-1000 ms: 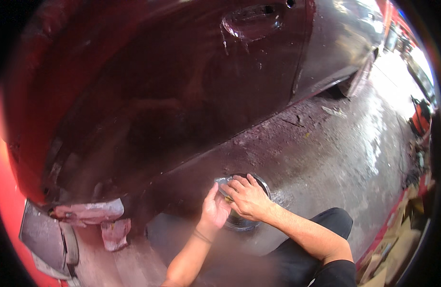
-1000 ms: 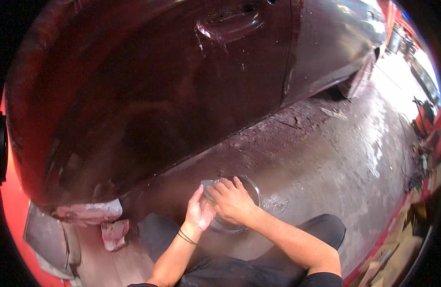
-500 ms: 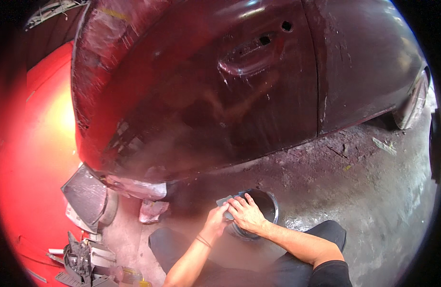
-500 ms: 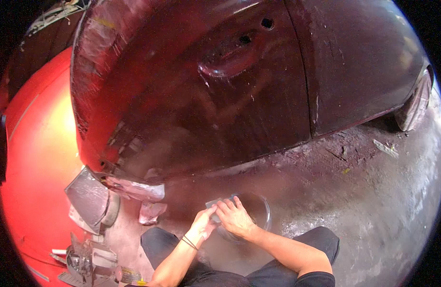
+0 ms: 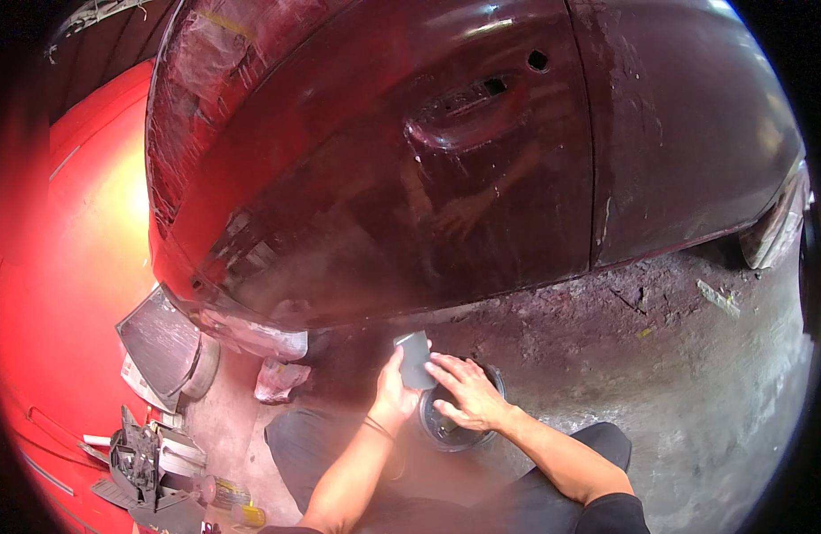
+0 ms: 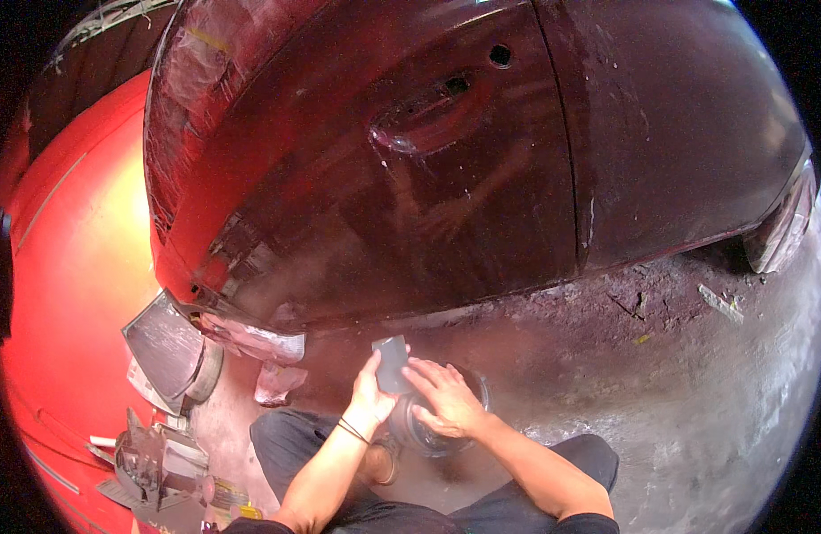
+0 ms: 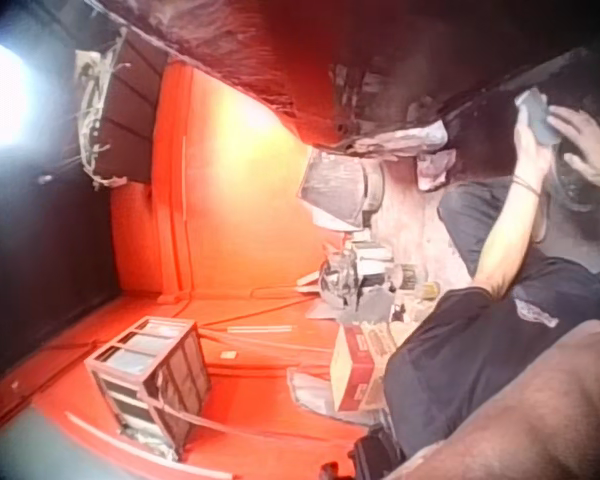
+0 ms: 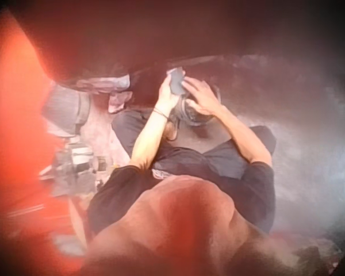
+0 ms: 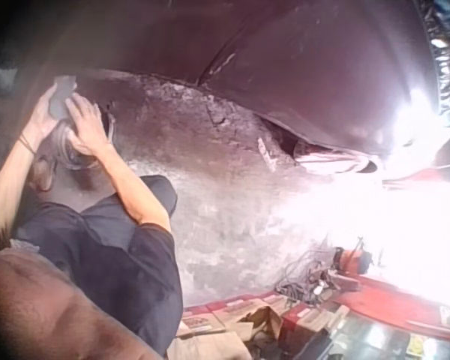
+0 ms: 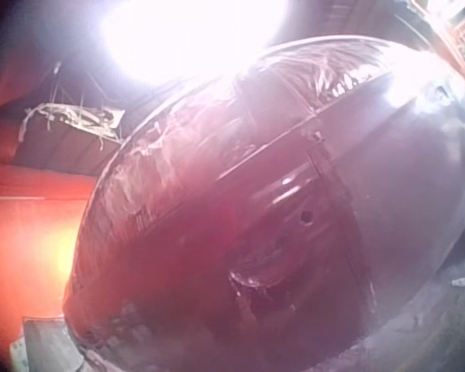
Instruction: The person sands the surface of a maroon car door using a sanding block and water. They repeatedly dip the block into a bucket of water and sand the door in circular and linear motions.
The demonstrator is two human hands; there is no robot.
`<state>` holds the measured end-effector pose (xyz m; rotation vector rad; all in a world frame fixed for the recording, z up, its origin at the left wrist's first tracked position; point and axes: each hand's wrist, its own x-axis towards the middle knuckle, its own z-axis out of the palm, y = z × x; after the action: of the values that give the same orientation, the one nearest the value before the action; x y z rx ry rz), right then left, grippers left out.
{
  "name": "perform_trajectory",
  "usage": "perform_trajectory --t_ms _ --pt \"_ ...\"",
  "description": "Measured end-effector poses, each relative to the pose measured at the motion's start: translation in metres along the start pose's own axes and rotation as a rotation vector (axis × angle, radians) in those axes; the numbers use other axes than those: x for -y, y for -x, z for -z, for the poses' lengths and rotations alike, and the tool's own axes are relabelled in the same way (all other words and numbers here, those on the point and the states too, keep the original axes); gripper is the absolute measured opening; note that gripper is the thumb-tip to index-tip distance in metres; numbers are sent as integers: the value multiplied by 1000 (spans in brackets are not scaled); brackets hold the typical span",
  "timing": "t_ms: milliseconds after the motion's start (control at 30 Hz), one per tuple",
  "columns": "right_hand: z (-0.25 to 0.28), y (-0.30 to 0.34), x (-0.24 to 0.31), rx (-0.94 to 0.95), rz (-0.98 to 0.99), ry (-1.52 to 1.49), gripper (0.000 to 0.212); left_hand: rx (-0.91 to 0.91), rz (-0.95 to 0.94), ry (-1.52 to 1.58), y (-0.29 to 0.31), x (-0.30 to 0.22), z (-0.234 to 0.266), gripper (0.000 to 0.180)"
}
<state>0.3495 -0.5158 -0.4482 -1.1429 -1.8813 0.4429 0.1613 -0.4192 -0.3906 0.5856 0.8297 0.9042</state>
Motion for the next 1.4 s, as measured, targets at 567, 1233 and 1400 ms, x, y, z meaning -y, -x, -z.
perform_trajectory --t_ms 567,1233,1400 --pt "19 18 -41 -87 -193 292 67 15 -2260 -1866 -114 -143 -282 54" --pt "11 20 -48 6 -210 332 59 -11 -2228 -1850 -127 -117 -350 56" --pt "10 28 -49 7 -225 348 58 -48 -2274 -1774 -136 -121 -338 47"
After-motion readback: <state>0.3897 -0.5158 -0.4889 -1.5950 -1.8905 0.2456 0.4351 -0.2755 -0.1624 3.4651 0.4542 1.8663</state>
